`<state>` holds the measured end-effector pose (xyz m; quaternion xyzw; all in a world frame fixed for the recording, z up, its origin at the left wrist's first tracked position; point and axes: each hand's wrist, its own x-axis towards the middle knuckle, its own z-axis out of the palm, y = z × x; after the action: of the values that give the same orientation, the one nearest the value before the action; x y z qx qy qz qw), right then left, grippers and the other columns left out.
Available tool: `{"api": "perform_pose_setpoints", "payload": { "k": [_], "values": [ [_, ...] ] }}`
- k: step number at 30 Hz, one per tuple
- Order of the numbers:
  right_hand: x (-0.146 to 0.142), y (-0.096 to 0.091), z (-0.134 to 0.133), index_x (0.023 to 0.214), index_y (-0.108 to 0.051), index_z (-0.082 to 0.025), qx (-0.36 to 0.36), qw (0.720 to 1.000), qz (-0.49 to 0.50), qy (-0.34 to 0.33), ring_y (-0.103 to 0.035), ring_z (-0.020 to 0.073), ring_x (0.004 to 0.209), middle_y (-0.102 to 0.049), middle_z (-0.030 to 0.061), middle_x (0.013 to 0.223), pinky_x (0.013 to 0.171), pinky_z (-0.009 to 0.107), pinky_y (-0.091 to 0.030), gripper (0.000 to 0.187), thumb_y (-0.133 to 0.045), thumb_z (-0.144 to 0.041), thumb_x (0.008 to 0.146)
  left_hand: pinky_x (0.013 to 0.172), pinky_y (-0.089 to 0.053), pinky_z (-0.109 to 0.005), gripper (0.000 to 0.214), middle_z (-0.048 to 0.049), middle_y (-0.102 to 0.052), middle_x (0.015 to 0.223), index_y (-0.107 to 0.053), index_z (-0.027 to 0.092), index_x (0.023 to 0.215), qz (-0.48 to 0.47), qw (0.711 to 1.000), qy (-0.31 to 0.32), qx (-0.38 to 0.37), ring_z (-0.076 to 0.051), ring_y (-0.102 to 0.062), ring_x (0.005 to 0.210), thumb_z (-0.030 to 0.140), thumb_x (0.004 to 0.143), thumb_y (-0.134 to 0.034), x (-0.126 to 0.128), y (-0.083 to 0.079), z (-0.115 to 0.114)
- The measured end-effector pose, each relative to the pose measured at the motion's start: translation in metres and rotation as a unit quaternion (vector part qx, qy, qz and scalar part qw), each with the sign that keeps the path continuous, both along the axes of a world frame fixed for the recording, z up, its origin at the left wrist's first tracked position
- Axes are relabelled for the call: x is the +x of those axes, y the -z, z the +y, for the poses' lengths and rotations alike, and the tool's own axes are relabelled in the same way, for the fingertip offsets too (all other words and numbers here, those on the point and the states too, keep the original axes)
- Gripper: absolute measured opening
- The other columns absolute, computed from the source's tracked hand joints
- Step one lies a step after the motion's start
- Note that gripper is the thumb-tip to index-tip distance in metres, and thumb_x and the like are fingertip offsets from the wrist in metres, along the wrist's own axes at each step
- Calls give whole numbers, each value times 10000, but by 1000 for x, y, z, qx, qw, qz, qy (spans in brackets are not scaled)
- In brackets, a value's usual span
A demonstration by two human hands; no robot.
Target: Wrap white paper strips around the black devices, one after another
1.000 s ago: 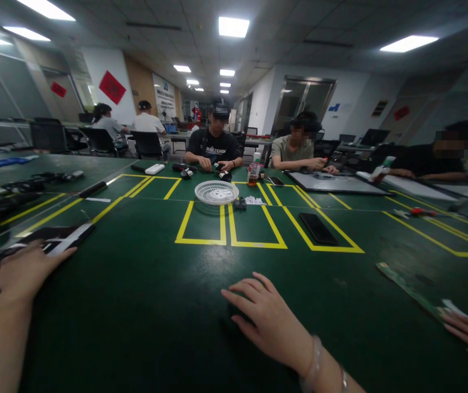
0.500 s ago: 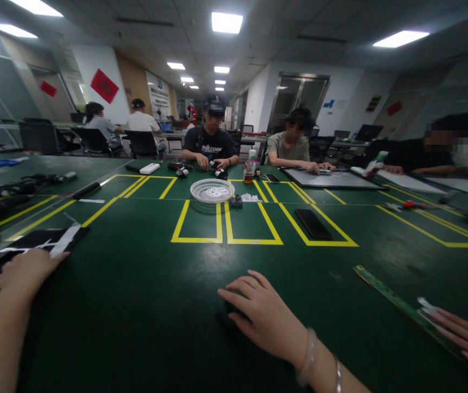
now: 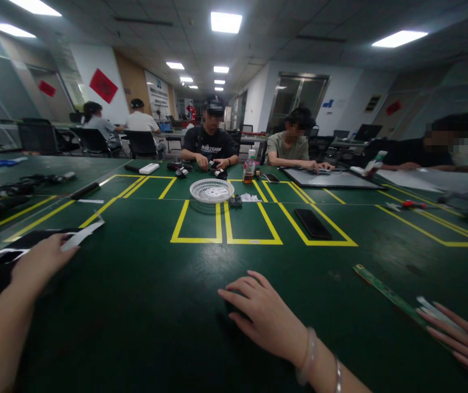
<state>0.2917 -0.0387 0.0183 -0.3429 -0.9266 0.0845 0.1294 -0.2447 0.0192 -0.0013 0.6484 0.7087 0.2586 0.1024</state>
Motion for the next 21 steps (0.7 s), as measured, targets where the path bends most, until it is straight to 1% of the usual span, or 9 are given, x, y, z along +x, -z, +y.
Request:
{"api": "perform_pose_setpoints", "payload": {
  "k": [2,3,4,6,9,12,14,16,21],
  "values": [
    [0,0,1,1376,-490,-314,2,1000,0,2,-522,201,1192,-600,24,1278,1126,479,-276,473,-576,-229,918,891,-356,-513,811,-162,-641,1162,-654,90,1122,38,997,-66,-19,-446,-492,1174,732,674,-446,24,-7,4],
    [0,1,1,1375,-490,-315,5,1000,0,5,-513,201,1207,-590,24,1294,1128,478,-273,473,-576,-229,918,896,-396,-473,808,-153,-603,1241,-603,85,1233,46,997,-49,-30,-407,-526,1145,697,727,-450,41,-11,5],
    [1,2,1,1378,-486,-317,10,1000,0,9,-499,203,1228,-572,25,1321,1133,481,-265,476,-574,-230,919,913,-420,-439,757,-139,-559,1311,-540,88,1323,42,999,10,-34,-364,-541,1135,630,803,-444,61,-15,6],
    [2,5,2,1389,-473,-329,29,999,2,14,-459,213,1278,-524,29,1388,1143,499,-239,480,-564,-240,927,950,-436,-407,608,-101,-531,1350,-505,126,1367,22,991,123,-43,-312,-542,1137,509,900,-431,105,-21,4],
    [2,8,3,1418,-437,-352,60,998,7,19,-395,243,1340,-455,35,1467,1148,534,-201,495,-558,-290,942,955,-453,-373,493,-88,-570,1297,-576,176,1299,-10,963,259,-74,-298,-540,1138,437,884,-528,169,-24,-7],
    [2,8,3,1444,-400,-351,54,998,4,28,-374,270,1356,-450,42,1477,1146,551,-181,557,-601,-354,924,962,-450,-331,395,-49,-599,1245,-622,243,1243,-46,917,375,-124,-261,-554,1117,337,860,-607,215,-23,-22],
    [1,8,3,1451,-393,-324,21,1000,-2,24,-479,254,1262,-551,55,1377,1138,539,-202,577,-615,-356,920,949,-452,-313,380,-23,-610,1218,-638,272,1218,-66,891,420,-158,-243,-563,1098,286,839,-644,230,-24,-31],
    [0,7,4,1429,-429,-284,-22,1000,-11,14,-581,221,1109,-647,51,1219,1105,495,-270,541,-615,-350,924,948,-448,-311,374,-14,-617,1199,-649,278,1199,-78,882,431,-174,-240,-563,1096,256,825,-659,236,-25,-36],
    [0,7,6,1345,-524,-247,-66,998,-20,-2,-625,198,950,-685,31,1062,911,366,-408,561,-720,-388,838,887,-477,-318,401,-32,-607,1219,-641,257,1212,-89,905,373,-185,-255,-563,1099,302,815,-679,224,-26,-31]
  ]
}}
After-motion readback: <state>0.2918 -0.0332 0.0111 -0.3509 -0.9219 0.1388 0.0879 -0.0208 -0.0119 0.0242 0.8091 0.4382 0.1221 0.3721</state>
